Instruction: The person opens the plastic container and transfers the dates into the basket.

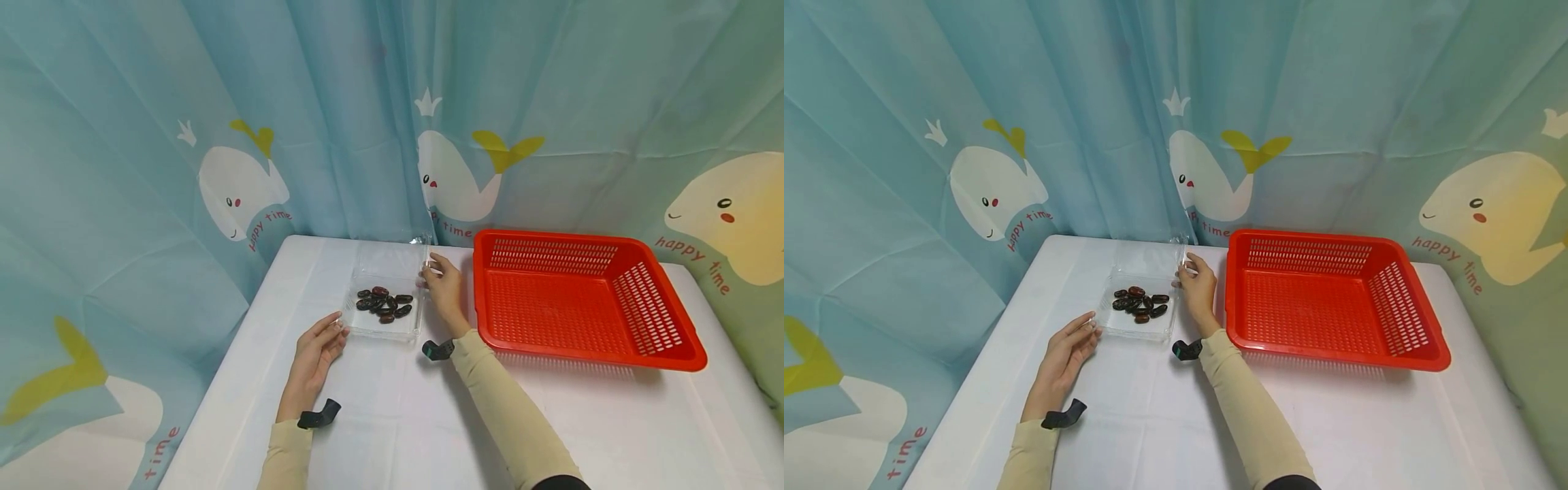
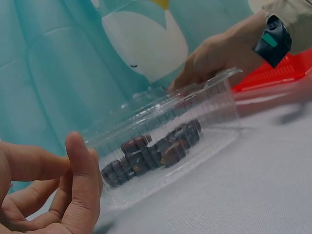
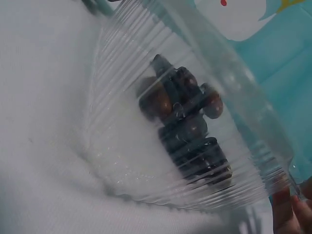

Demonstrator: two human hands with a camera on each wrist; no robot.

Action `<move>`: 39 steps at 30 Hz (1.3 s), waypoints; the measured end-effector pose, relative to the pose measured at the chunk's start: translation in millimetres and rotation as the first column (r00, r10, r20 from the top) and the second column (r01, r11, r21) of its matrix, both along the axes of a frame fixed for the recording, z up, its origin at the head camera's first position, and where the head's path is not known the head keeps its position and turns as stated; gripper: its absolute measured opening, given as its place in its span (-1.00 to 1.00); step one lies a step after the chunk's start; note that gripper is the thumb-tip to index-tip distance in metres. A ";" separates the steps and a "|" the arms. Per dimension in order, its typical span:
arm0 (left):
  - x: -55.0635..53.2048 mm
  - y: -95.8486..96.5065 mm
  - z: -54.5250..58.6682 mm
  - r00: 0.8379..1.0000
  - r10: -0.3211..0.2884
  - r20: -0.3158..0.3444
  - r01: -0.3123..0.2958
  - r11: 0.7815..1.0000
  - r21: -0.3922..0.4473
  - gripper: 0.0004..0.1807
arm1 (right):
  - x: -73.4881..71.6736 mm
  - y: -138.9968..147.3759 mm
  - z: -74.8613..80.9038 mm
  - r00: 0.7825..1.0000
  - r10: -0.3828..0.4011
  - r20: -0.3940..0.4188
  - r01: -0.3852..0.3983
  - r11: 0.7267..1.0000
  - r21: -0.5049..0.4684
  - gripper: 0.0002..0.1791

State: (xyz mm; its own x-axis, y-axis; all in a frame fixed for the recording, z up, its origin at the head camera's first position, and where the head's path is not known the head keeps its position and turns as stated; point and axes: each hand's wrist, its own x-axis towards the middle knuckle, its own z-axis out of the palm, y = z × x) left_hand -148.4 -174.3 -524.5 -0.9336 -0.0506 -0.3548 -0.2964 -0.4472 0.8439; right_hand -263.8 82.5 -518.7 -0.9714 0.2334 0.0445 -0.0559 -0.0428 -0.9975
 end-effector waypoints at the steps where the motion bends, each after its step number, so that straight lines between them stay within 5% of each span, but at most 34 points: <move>1: 0.1 0.0 0.0 1.000 0.000 0.000 0.000 1.000 -0.001 -0.53 | -0.4 -0.3 -0.5 1.000 0.003 0.013 -0.003 1.000 -0.010 -0.51; 16: 1.9 0.0 -1.4 0.999 -0.013 -0.032 0.012 0.999 -0.035 -0.49 | -1.9 -1.8 -2.7 0.992 0.008 0.123 -0.007 1.000 -0.007 -0.52; 29: 1.1 -0.5 0.4 1.000 -0.011 -0.029 0.012 0.999 0.035 -0.51 | -1.4 -2.1 -3.9 0.985 -0.006 0.171 0.007 1.000 -0.006 -0.55; 39: 0.1 -1.5 -1.5 0.998 -0.021 -0.058 0.023 0.999 0.035 -0.48 | -1.3 -2.7 -2.5 0.982 -0.063 0.176 0.044 0.993 0.110 -0.59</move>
State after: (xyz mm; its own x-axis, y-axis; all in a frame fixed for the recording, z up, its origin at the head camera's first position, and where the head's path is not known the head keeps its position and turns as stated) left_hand -148.2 -175.8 -526.0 -0.9533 -0.0180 -0.3014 -0.2578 -0.4716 0.8433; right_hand -265.2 79.8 -521.3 -0.9521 0.2881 -0.1022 0.1248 0.0612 -0.9903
